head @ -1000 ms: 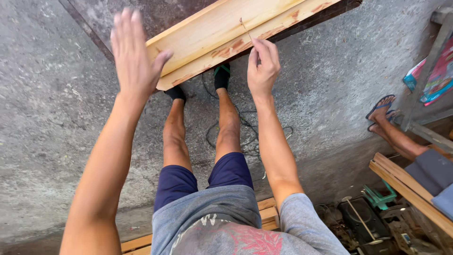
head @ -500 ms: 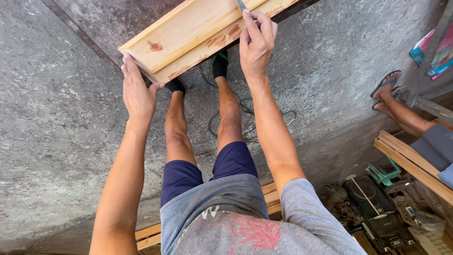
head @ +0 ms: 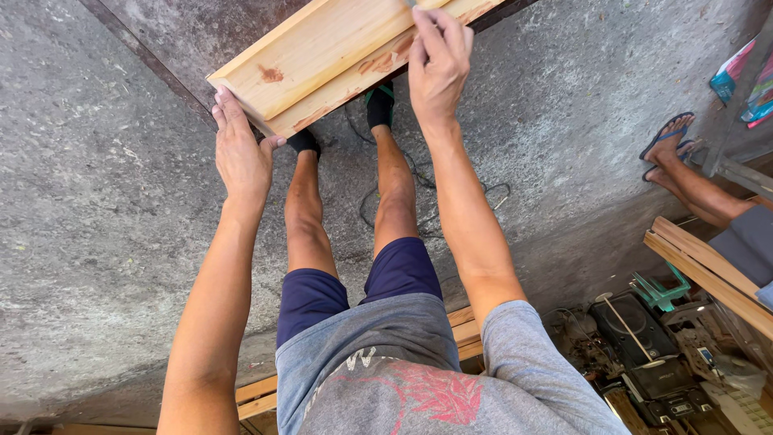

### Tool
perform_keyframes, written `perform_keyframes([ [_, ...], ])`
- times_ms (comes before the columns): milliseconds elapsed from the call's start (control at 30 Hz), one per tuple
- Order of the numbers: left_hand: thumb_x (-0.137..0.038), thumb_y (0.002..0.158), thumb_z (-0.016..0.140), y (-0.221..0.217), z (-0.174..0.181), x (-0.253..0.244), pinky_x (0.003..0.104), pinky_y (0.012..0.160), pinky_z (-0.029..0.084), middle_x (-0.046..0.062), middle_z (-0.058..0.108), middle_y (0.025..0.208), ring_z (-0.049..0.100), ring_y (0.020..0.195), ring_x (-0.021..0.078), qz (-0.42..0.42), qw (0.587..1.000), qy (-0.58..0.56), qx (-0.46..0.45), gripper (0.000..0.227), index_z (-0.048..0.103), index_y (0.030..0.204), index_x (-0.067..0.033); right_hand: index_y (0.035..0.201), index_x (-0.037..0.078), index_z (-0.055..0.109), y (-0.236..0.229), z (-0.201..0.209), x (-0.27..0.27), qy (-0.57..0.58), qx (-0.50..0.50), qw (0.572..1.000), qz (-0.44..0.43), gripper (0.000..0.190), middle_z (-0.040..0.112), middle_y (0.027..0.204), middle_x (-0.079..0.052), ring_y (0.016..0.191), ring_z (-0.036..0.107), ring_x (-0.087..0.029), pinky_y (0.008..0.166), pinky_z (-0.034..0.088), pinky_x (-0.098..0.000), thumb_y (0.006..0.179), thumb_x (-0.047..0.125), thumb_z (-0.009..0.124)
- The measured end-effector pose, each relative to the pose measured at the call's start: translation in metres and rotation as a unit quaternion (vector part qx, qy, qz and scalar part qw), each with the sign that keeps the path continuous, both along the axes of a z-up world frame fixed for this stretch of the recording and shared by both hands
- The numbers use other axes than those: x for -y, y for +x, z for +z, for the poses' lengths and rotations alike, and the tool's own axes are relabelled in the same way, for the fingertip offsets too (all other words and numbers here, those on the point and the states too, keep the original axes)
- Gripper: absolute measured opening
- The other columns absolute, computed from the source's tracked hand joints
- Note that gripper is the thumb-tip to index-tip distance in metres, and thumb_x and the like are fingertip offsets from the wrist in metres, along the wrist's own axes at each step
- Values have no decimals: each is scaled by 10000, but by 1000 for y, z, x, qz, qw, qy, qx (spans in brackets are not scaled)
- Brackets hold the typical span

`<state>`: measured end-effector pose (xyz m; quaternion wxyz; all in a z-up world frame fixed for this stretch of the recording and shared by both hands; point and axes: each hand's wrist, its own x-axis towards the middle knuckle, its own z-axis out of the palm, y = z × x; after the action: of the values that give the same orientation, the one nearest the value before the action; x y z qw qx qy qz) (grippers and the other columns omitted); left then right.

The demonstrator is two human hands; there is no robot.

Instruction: The person uses a small metal tool to scoop wood stain from a can and applies it to the surface of a wooden plank. They repeatedly dip the tool into the can and spread the stain along the plank's length.

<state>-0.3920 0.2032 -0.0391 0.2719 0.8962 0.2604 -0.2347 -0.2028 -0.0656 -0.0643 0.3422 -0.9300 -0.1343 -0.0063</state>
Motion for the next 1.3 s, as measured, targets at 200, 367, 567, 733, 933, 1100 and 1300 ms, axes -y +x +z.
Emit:
perform_keyframes([
  [200, -203, 746, 936, 1, 0, 0, 496, 1109, 434, 349, 387, 1571, 395, 1443, 515, -5, 1000, 8, 9, 1220, 117, 1607, 77, 1294, 74, 719, -8, -6, -15, -7, -13, 1000, -9, 379, 648, 1169, -37, 1037, 549, -233, 831, 533, -357, 937, -51, 691],
  [367, -196, 764, 924, 2, 2, 1, 497, 1125, 432, 338, 375, 1593, 410, 1441, 491, 13, 1000, -4, -19, 1213, 109, 1622, 71, 1294, 85, 708, -22, -3, -20, 27, -33, 999, 33, 384, 632, 1190, -44, 1074, 551, -229, 877, 545, -354, 934, -44, 683],
  [567, -177, 747, 927, 3, 2, 1, 490, 1126, 423, 338, 368, 1592, 366, 1463, 499, 8, 1000, -2, -10, 1210, 115, 1607, 82, 1306, 70, 714, -19, -7, -15, 5, -16, 1000, -4, 397, 642, 1179, -55, 1050, 552, -232, 830, 529, -350, 929, -52, 677],
  [733, -196, 754, 934, 5, 1, 1, 494, 1139, 413, 341, 367, 1583, 360, 1465, 506, 0, 1000, 3, 0, 1207, 123, 1601, 86, 1292, 79, 727, -11, -12, -14, 20, -37, 999, -14, 377, 659, 1187, -64, 1022, 553, -217, 811, 535, -333, 947, -58, 660],
  [933, -185, 770, 921, 3, 1, 1, 502, 1124, 415, 336, 365, 1595, 377, 1455, 500, 14, 1000, -7, -26, 1204, 104, 1611, 88, 1276, 71, 727, -11, -9, -15, 36, -44, 998, 8, 334, 654, 1178, -51, 1071, 569, -223, 887, 542, -368, 955, -13, 693],
  [1100, -202, 759, 932, 1, 0, 0, 498, 1141, 415, 358, 368, 1574, 367, 1460, 515, -5, 1000, 3, 9, 1210, 115, 1601, 97, 1266, 70, 739, -13, -7, -17, 11, -48, 998, -33, 329, 668, 1159, -56, 1059, 575, -230, 853, 540, -349, 959, -28, 675],
  [1300, -207, 756, 928, 1, -1, 2, 499, 1134, 419, 359, 366, 1584, 373, 1456, 510, 2, 1000, -2, -3, 1202, 128, 1601, 93, 1267, 80, 737, -7, -14, -14, 9, -47, 998, 29, 333, 648, 1148, -57, 1074, 576, -236, 886, 536, -357, 948, 1, 687],
])
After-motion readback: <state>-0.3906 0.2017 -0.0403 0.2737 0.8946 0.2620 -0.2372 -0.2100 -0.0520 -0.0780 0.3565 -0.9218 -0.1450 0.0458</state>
